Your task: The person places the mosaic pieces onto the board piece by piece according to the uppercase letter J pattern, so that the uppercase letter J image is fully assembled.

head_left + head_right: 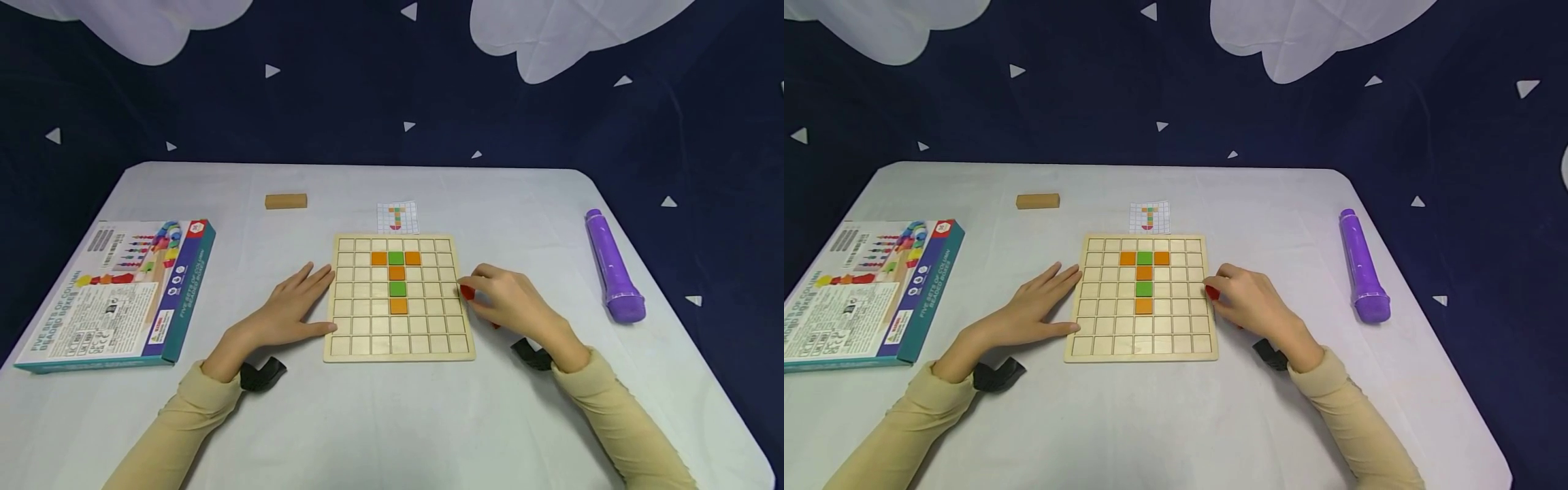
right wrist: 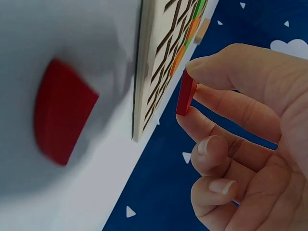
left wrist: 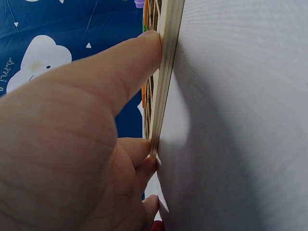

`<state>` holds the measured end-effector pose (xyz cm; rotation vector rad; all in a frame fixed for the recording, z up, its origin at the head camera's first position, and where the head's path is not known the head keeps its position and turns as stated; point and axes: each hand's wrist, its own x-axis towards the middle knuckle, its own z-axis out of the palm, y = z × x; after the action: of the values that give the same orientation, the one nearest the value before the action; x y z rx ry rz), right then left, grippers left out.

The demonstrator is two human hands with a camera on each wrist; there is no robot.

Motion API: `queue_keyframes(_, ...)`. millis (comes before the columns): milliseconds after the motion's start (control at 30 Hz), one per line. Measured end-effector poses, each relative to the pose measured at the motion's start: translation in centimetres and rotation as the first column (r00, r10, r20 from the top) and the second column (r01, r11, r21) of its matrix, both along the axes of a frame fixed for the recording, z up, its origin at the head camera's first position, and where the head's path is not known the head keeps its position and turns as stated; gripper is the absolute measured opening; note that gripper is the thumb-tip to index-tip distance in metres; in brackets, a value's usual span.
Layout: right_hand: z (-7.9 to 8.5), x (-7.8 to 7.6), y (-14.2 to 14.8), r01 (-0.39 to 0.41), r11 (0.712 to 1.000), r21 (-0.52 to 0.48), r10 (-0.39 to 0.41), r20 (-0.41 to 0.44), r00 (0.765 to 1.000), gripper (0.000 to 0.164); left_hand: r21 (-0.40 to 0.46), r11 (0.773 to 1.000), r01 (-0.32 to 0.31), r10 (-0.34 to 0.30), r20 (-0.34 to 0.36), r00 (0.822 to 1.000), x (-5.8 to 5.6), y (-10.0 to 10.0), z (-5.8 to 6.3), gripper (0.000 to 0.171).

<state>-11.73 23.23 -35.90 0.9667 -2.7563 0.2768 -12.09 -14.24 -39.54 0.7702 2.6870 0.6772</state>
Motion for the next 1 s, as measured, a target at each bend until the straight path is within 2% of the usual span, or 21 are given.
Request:
queue_keyframes(367,0.1,0.0,-1.8,-0.051,0.999,-0.021,0.051,0.002,0.999,0.019,-0.01,1.0,-0.003,0.003,0.015,1.0,-0.1,0.0,-0.1,0.09)
queue_keyframes(533,0.3,0.1,-3.1,-0.08,0.997,0.002,0.08,0.016,0.997,0.019,-0.004,1.0,0.0,0.0,-0.002,1.0,-0.1,0.0,-0.1,0.089)
queue_keyframes(1000,0.3,0.4,-5.5,-0.177,0.984,0.036,0.177,0.005,0.984,0.018,0.003,1.0,0.005,-0.005,0.008,1.0,0.0,0.0,0.1,0.089)
